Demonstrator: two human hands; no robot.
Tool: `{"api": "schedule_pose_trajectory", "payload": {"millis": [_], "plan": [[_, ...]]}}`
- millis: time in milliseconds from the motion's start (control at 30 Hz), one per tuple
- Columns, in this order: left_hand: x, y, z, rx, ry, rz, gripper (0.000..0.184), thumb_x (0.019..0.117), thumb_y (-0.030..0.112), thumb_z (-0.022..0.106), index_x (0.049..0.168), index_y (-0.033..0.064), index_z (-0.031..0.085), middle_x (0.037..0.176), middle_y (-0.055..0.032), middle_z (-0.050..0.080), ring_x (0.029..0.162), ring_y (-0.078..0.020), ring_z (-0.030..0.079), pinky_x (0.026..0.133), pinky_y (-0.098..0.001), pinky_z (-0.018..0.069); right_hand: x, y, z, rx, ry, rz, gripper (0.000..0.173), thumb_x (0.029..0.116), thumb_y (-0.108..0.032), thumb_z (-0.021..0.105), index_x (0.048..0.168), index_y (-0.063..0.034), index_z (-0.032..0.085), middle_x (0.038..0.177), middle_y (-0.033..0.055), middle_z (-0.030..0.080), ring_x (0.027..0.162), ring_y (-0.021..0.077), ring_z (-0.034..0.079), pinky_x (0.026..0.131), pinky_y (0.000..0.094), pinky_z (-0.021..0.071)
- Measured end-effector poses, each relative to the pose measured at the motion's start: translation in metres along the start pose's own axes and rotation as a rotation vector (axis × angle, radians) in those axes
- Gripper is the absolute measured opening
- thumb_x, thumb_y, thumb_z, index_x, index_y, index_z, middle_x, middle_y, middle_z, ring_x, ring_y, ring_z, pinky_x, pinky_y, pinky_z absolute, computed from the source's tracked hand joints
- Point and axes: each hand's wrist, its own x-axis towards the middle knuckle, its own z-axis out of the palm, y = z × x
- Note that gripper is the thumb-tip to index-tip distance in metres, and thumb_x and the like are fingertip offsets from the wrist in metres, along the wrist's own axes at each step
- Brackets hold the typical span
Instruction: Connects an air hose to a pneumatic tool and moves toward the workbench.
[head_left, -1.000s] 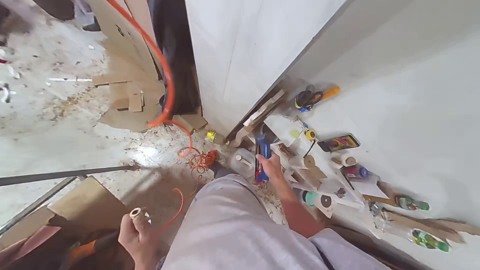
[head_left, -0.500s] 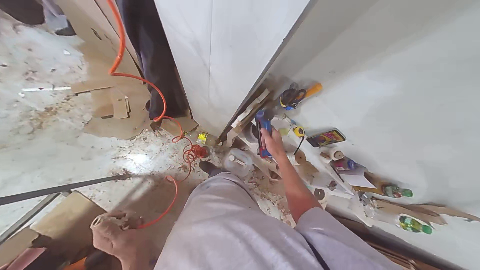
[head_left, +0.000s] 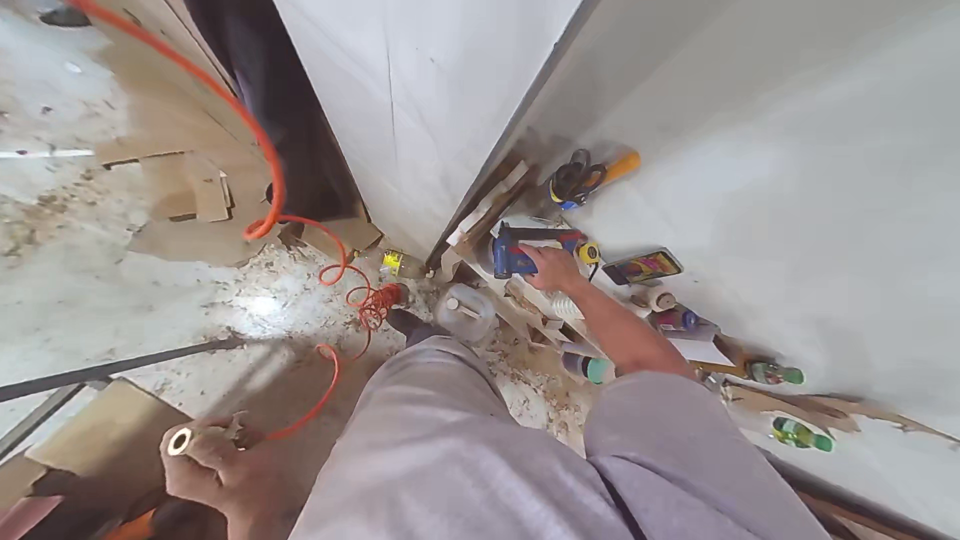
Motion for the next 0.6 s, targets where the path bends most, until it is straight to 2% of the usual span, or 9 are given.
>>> {"api": "schedule_pose_trajectory", "payload": {"millis": [133, 233, 400, 467, 500, 533, 567, 600], "plan": [[0.003, 0.006, 0.006, 0.003, -0.021, -0.016, 0.037, 0.1104, 0.042, 0.037, 0.106, 0.0107, 0.056, 0.082, 0.0139, 0.058, 0.064, 0.0049, 0.058, 0.057, -0.0187, 0.0523, 0.002, 0.023, 0.011, 0.018, -0.011, 0.068, 0.07, 0.0894, -0.043, 0.07, 0.149, -0.0134, 0.051, 0.129, 0.0182, 0.066, 0.12, 0.0375, 0.064, 0.099, 0.0556, 0.051], [0.001, 0.006, 0.013, 0.027, -0.05, -0.015, 0.035, 0.1108, 0.039, 0.036, 0.106, 0.0085, 0.054, 0.082, 0.0129, 0.057, 0.064, 0.0051, 0.057, 0.058, -0.0182, 0.052, -0.004, 0.026, 0.019, -0.019, 0.076, 0.094, 0.07, 0.0864, -0.045, 0.074, 0.145, -0.0112, 0.056, 0.128, 0.0182, 0.066, 0.12, 0.0382, 0.062, 0.1, 0.0565, 0.049], [0.006, 0.001, 0.018, 0.218, -0.138, 0.1, 0.055, 0.1097, 0.047, 0.036, 0.1, -0.0049, 0.054, 0.08, -0.0061, 0.056, 0.061, -0.0048, 0.056, 0.058, -0.0249, 0.0522, -0.013, 0.012, 0.009, -0.063, 0.133, 0.149, 0.074, 0.0831, -0.045, 0.074, 0.146, -0.0123, 0.055, 0.134, 0.0163, 0.063, 0.129, 0.0372, 0.056, 0.11, 0.0587, 0.0396], [0.015, 0.011, 0.02, 0.36, -0.209, 0.173, 0.057, 0.1092, 0.044, 0.037, 0.099, -0.0097, 0.056, 0.082, -0.0183, 0.06, 0.069, -0.0185, 0.062, 0.068, -0.0346, 0.0557, -0.02, -0.029, -0.007, 0.053, 0.189, 0.154, 0.064, 0.0859, -0.04, 0.071, 0.141, -0.0106, 0.06, 0.136, 0.0172, 0.063, 0.131, 0.0373, 0.055, 0.111, 0.0601, 0.0385], [0.019, 0.019, 0.024, 0.418, -0.258, 0.188, 0.056, 0.1074, 0.04, 0.04, 0.098, -0.0123, 0.058, 0.087, -0.0269, 0.062, 0.079, -0.0314, 0.065, 0.077, -0.0453, 0.0544, -0.021, -0.065, -0.017, 0.172, 0.21, 0.142, 0.057, 0.088, -0.038, 0.07, 0.137, -0.0103, 0.064, 0.134, 0.0159, 0.065, 0.13, 0.0342, 0.058, 0.111, 0.0563, 0.0423], [0.022, 0.028, 0.03, 0.457, -0.311, 0.186, 0.054, 0.1049, 0.038, 0.046, 0.097, -0.013, 0.062, 0.091, -0.0314, 0.063, 0.086, -0.0398, 0.065, 0.082, -0.0519, 0.052, -0.02, -0.107, -0.029, 0.349, 0.217, 0.117, 0.052, 0.0875, -0.034, 0.071, 0.132, -0.008, 0.067, 0.131, 0.0148, 0.067, 0.127, 0.0308, 0.06, 0.109, 0.051, 0.0467], [0.025, 0.037, 0.036, 0.456, -0.371, 0.18, 0.052, 0.1037, 0.038, 0.051, 0.096, -0.0114, 0.065, 0.092, -0.0309, 0.063, 0.088, -0.0407, 0.064, 0.083, -0.0526, 0.052, -0.017, -0.154, -0.039, 0.582, 0.201, 0.067, 0.052, 0.0857, -0.029, 0.073, 0.131, -0.0031, 0.067, 0.13, 0.0162, 0.067, 0.127, 0.0293, 0.06, 0.109, 0.047, 0.0489], [0.028, 0.044, 0.043, 0.42, -0.426, 0.173, 0.049, 0.1029, 0.039, 0.055, 0.095, -0.0083, 0.067, 0.093, -0.0274, 0.062, 0.089, -0.0366, 0.064, 0.081, -0.0494, 0.0536, -0.009, -0.2, -0.048, 0.816, 0.18, -0.013, 0.058, 0.0822, -0.025, 0.076, 0.132, 0.0016, 0.064, 0.132, 0.0185, 0.065, 0.128, 0.0296, 0.059, 0.109, 0.0462, 0.0492]]}}
